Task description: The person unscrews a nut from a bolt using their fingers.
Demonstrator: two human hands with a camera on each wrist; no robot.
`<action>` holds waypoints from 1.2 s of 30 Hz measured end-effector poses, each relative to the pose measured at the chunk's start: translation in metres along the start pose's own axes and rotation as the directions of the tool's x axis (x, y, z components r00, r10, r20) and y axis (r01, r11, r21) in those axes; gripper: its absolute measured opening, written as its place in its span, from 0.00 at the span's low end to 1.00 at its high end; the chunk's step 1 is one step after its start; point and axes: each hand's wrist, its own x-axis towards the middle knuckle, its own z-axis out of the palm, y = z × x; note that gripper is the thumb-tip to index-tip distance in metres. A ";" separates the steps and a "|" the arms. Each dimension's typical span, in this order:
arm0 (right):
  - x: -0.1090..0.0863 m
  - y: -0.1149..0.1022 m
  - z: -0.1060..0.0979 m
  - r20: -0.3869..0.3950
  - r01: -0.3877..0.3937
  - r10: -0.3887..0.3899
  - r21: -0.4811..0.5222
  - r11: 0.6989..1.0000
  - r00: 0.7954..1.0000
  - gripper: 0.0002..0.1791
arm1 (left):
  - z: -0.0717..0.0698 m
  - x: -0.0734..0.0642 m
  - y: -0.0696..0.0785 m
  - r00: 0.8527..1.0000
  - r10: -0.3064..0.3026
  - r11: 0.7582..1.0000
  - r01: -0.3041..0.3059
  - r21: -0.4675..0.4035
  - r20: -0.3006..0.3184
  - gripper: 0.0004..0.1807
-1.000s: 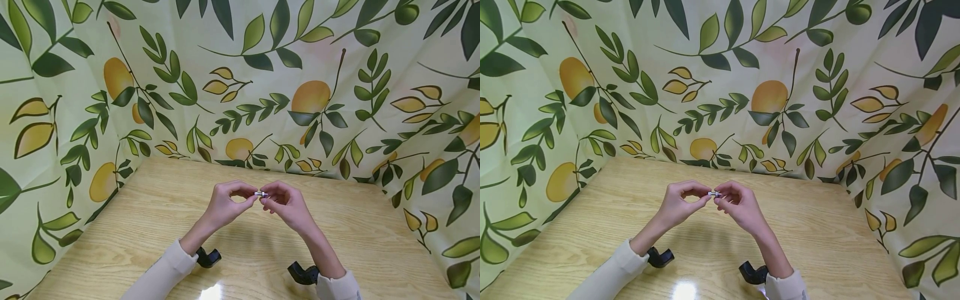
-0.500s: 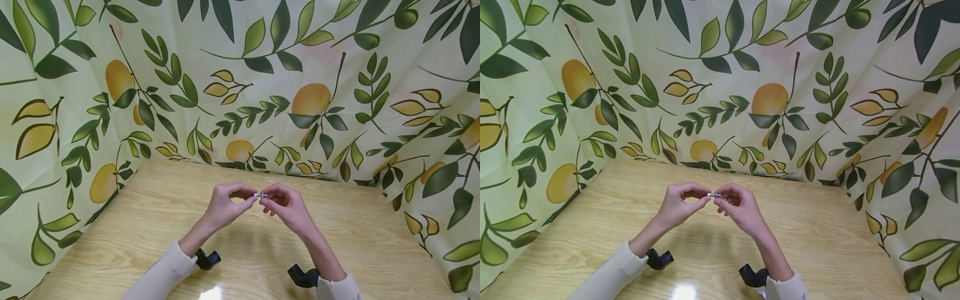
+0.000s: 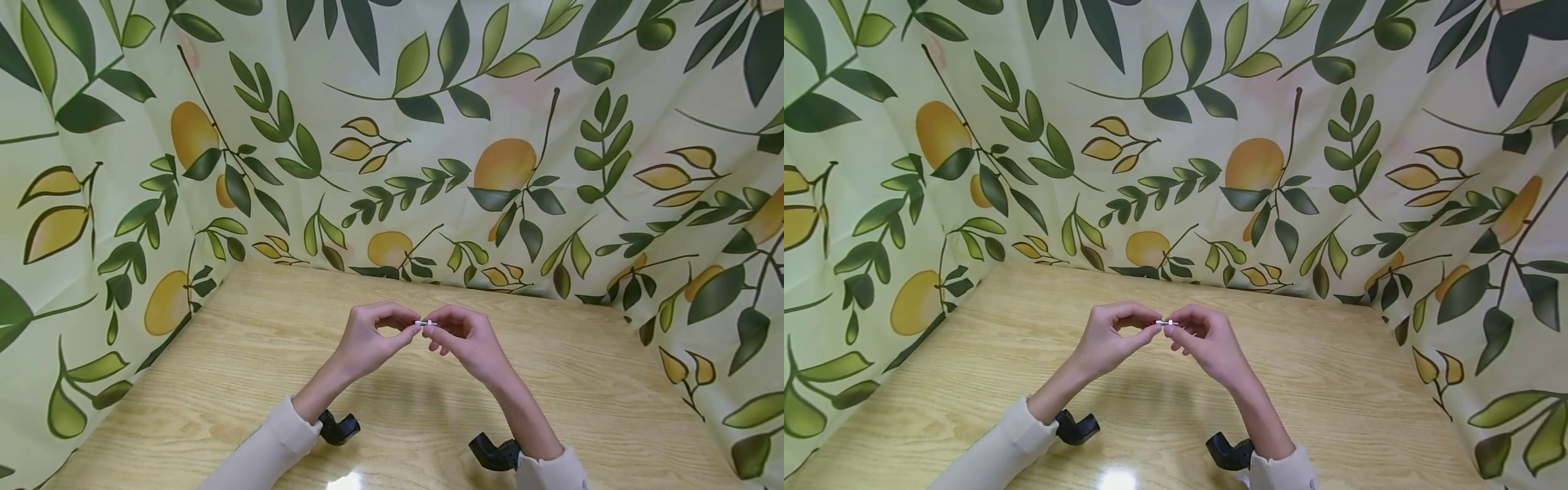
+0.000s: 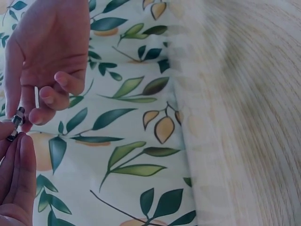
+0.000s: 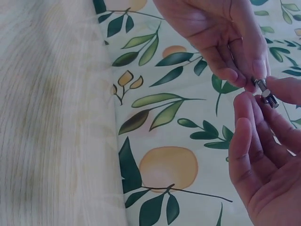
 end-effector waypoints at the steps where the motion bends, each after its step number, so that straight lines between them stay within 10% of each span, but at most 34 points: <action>1: 0.000 -0.001 0.000 -0.004 0.001 -0.001 -0.002 1.000 1.000 0.08 | 0.000 0.000 0.000 1.000 -0.002 1.000 0.002 0.001 0.000 0.06; 36: -0.001 0.000 -0.002 -0.006 -0.043 0.043 -0.032 0.999 0.999 0.09 | 0.001 -0.001 0.001 1.000 0.012 1.000 -0.012 -0.001 0.005 0.05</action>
